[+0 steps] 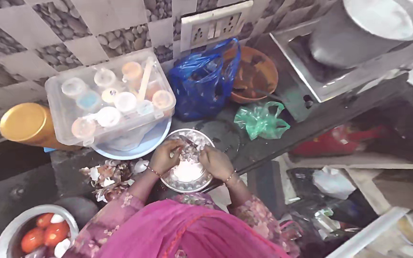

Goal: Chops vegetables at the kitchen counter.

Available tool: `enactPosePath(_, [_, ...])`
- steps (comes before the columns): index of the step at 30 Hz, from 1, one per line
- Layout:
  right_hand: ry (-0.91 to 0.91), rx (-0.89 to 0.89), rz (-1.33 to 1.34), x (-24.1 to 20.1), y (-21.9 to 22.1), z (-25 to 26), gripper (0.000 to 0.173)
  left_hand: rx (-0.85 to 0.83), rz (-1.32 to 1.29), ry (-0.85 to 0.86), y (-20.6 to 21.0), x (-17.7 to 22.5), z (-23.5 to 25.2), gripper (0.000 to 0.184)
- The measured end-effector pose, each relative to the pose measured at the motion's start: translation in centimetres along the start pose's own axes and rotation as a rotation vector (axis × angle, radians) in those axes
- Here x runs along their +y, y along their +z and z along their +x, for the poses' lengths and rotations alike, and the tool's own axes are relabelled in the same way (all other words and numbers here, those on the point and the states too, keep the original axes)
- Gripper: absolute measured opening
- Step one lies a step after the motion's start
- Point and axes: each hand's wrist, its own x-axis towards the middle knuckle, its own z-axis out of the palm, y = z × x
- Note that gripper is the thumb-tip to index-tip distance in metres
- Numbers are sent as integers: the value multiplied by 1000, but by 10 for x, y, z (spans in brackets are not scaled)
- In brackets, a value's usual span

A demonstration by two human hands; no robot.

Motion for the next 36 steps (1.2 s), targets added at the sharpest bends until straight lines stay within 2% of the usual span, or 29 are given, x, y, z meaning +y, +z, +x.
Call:
enactPosePath(4, [-2,111,-93,-5,-3,5,42,-18,75,116,-5,-4,-12,30])
enactPosePath(7, [-30,243,-193,-4,6,14,37,-40,216,69,-15,3,-22,25])
enactPosePath(8, [-45,266,-217,-3,8,17,35,-101,281,13,-20,6,-26,25])
enactPosePath(11, [-74,295,-279,-2,11,21,33,-437,420,-215,-31,16,-27,32])
enactPosePath(13, [-75,303,-277,-3,11,20,34,-575,505,-253,-31,20,-26,35])
enactPosePath(18, [4,205,-281,-17,-7,-2,40,-730,656,-220,-18,24,-16,33])
enactPosePath(19, [13,212,-275,-21,-10,-10,39,-747,676,-231,-14,23,-13,32])
enactPosePath(21, [-26,355,-249,-24,-11,-26,35,-775,716,-267,-8,24,-8,31])
enactPosePath(23, [-113,559,-204,-18,0,-31,30,-785,734,-278,-2,22,-5,27])
enactPosePath(24, [-125,591,-166,-12,6,-31,29,-784,734,-273,0,19,-5,26])
enactPosePath(26, [-58,513,-94,-3,16,-35,31,-778,715,-248,1,17,-5,25])
enactPosePath(28, [-73,540,11,4,25,-43,31,-712,641,-213,-7,17,-6,26])
enactPosePath(31, [-141,612,266,8,48,-67,28,-479,290,-189,-25,21,-28,24])
enactPosePath(33, [-150,578,396,6,63,-78,30,-356,42,-235,-29,27,-42,22])
enactPosePath(36, [-187,494,467,2,80,-88,31,-314,-242,-278,-20,23,-59,29])
